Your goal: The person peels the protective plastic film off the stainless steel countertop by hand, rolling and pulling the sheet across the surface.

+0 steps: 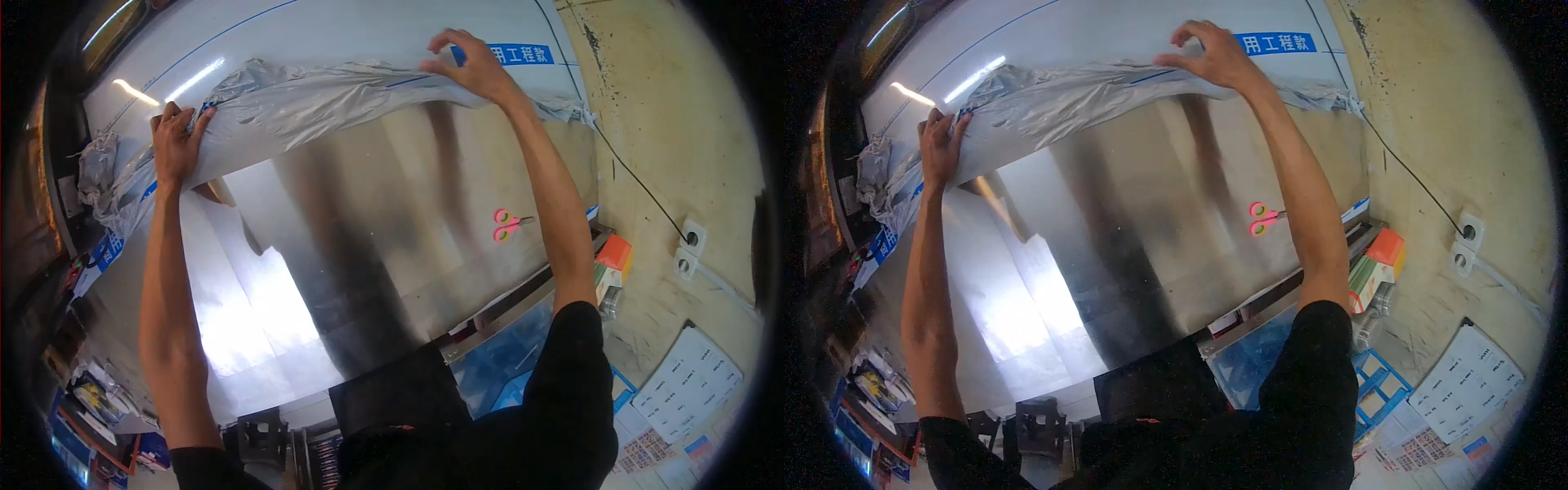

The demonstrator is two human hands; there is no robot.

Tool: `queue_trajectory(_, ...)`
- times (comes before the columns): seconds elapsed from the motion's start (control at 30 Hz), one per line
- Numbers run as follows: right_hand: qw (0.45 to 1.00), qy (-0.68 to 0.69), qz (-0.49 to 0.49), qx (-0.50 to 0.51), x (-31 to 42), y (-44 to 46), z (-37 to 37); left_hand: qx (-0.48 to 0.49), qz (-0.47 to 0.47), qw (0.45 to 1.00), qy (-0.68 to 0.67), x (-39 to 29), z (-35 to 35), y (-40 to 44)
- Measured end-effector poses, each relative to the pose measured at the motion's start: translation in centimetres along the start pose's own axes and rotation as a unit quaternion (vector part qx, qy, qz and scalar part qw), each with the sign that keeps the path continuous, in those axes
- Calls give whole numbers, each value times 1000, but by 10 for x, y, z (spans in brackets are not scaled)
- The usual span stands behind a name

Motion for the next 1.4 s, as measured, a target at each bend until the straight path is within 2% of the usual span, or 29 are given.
queue_trajectory(0.07,998,-35,30,37,-20,-28,-14,5,-2,1000,0,0,0,0)
queue_trajectory(0.1,998,-41,28,38,-19,-39,-12,1,-4,1000,-4,-2,0,0)
queue_trajectory(0.17,986,-152,6,65,-16,-64,-2,5,-8,1000,12,-3,-1,0)
queue_trajectory(0.2,986,-155,4,66,-18,-69,5,3,-9,1000,11,-3,-2,1)
queue_trajectory(0.27,995,-77,-58,-29,-17,-81,19,4,-5,1000,23,-4,-2,1)
queue_trajectory(0.3,995,-78,-56,-28,-14,-90,27,4,-4,1000,21,-4,0,0)
queue_trajectory(0.33,993,-10,62,-104,-14,-100,33,6,-2,1000,18,-2,0,-1)
queue_trajectory(0.37,966,61,175,-178,-14,-100,36,7,0,1000,16,-2,0,1)
queue_trajectory(0.5,951,2,176,-255,-10,-83,35,16,7,1000,16,-4,0,-1)
queue_trajectory(0.57,991,-30,21,-128,0,-81,19,14,-15,999,29,-6,-2,2)
queue_trajectory(0.7,992,-37,31,-116,0,-100,22,5,-4,1000,30,-1,1,2)
queue_trajectory(0.77,978,-51,26,-202,-4,-95,32,22,-7,999,25,-3,-1,1)
queue_trajectory(0.83,976,-81,11,-200,-8,-89,38,19,-11,999,34,-2,-2,1)
queue_trajectory(0.97,974,-117,42,-189,-23,-81,39,21,-14,999,38,2,3,-1)
queue_trajectory(1.0,973,-133,57,-180,-29,-72,38,47,-19,997,56,4,3,-1)
queue_trajectory(1.07,963,-150,-21,-221,-49,-52,41,40,-7,998,47,4,4,-2)
queue_trajectory(1.1,965,-145,-15,-219,-53,-48,34,26,4,999,36,5,4,-3)
queue_trajectory(1.13,991,-77,3,-106,-58,-43,22,-10,48,998,26,6,6,-6)
queue_trajectory(1.17,1000,-11,21,9,-59,-39,6,-7,47,999,21,6,6,-7)
queue_trajectory(1.2,996,1,54,66,-56,-38,-10,21,25,999,40,5,4,-4)
queue_trajectory(1.23,996,-3,56,68,-53,-44,-19,48,3,997,59,6,4,-1)
queue_trajectory(1.3,986,21,100,133,-59,-56,-30,14,14,999,48,5,7,-2)
queue_trajectory(1.33,989,-48,80,118,-69,-68,-27,26,0,998,62,5,6,-2)
queue_trajectory(1.4,995,-24,41,87,-69,-79,-31,36,-15,996,82,6,5,-2)
Point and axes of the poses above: each hand's wrist, its own y-axis towards the middle knuckle, its own z-axis out of the palm, x = y × z, the point moved 2 cm from there along y, towards the middle knuckle, and after that the axes turned 6 degrees about -x, right-handed, at the moved point
